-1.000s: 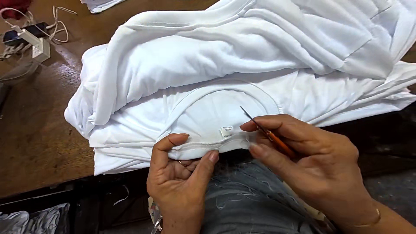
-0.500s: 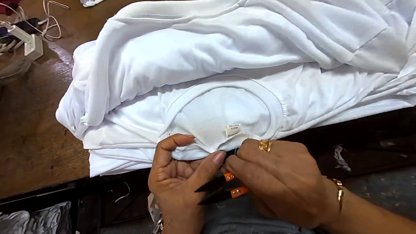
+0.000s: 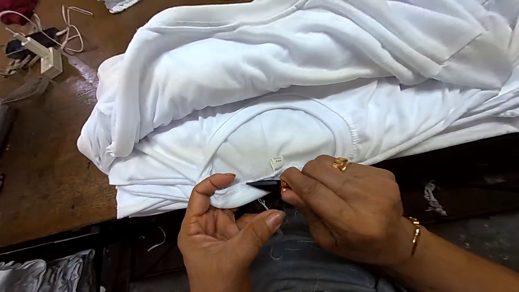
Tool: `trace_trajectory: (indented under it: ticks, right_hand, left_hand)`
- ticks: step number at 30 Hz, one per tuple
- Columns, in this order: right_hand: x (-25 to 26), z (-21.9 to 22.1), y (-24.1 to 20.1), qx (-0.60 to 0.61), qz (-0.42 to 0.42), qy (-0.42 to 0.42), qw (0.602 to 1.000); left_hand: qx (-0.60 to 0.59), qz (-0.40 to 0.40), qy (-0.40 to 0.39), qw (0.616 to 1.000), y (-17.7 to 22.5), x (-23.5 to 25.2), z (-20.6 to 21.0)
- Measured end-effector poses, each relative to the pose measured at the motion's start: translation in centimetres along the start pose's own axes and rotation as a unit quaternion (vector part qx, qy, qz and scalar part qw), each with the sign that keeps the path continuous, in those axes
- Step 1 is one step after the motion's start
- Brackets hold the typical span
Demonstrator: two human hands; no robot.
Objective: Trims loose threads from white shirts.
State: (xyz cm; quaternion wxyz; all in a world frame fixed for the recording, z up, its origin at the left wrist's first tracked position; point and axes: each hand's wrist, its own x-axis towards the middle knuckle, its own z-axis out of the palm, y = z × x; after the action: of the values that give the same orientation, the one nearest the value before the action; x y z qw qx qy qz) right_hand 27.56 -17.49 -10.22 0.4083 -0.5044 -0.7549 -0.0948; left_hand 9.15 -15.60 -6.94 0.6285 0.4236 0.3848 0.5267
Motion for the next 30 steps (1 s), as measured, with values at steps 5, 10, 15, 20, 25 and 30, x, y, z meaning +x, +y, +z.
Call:
trace_trajectory:
  ticks: [5, 10, 15, 20, 25, 30]
  right_hand:
    - [-0.1, -2.0, 1.3, 0.334, 0.226, 0.008, 0.915]
    - [-0.7, -3.6, 2.1, 0.447, 0.364, 0.022, 0.817]
    - [-0.8, -3.1, 1.3, 0.289, 0.267, 0.002, 0.919]
    - [-0.6, -2.1, 1.8, 0.14, 0.135, 0.007, 0.981]
    - [-1.1, -3.5, 0.6, 0.009, 0.021, -0.034, 0.999]
    - [-3.2, -4.2, 0.0, 0.069, 0.045, -0.053, 0.995]
  left_hand:
    - [0.04, 0.043, -0.03, 0.998, -0.6, 0.1, 0.2]
    - [0.054, 0.068, -0.118, 0.989, -2.8, 1.0, 1.8]
    - [0.027, 0.086, -0.038, 0.995, -3.9, 2.1, 2.7]
    - [0.022, 0.101, -0.058, 0.993, -3.7, 1.9, 2.4]
    - [0.026, 0.066, -0.118, 0.99, -3.0, 1.9, 2.7]
    - [0.031, 0.021, -0.097, 0.995, -2.9, 1.9, 3.2]
